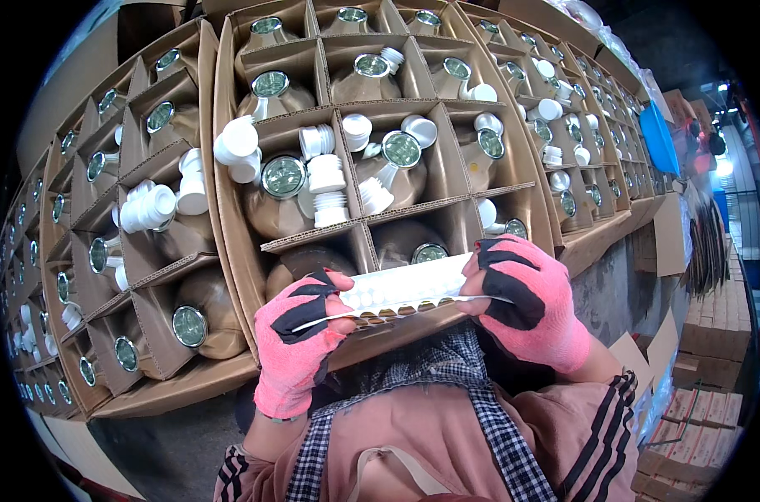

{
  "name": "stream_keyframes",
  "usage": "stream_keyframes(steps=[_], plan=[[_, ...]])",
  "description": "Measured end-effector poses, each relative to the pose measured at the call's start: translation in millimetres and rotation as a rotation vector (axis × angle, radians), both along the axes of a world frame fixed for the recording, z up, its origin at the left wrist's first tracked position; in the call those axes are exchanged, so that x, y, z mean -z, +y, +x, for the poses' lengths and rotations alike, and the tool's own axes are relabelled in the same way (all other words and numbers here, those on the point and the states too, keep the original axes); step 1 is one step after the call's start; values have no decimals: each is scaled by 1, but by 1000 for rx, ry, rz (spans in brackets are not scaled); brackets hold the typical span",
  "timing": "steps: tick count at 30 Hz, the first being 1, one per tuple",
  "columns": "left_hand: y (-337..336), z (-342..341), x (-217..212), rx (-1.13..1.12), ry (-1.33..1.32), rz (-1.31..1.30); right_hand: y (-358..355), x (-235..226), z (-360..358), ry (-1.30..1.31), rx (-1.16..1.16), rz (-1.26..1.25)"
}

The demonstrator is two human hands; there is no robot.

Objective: The person applies round gold stickers to the lids of glass jars arranged in cardboard trays. They peel individual stickers from a sheet and press them onto the jar tops one by one.

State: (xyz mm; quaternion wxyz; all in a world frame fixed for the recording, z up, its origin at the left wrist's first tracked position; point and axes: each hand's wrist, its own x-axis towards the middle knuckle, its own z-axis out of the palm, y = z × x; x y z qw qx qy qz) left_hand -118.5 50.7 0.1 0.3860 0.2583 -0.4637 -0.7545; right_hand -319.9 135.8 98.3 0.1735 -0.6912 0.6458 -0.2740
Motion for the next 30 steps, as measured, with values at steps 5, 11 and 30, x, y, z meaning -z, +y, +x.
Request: stream_keyframes(steps=[5, 11, 30], plan=[[-2, 0, -2, 37, -16, 26, -1, 0, 4, 208, -74, -226], [-1, 1, -4, 11, -35, 75, 2, 1, 1, 375, -205, -290], [-7, 3, 1, 284, -36, 135, -85, 39, -50, 270, -30, -3]])
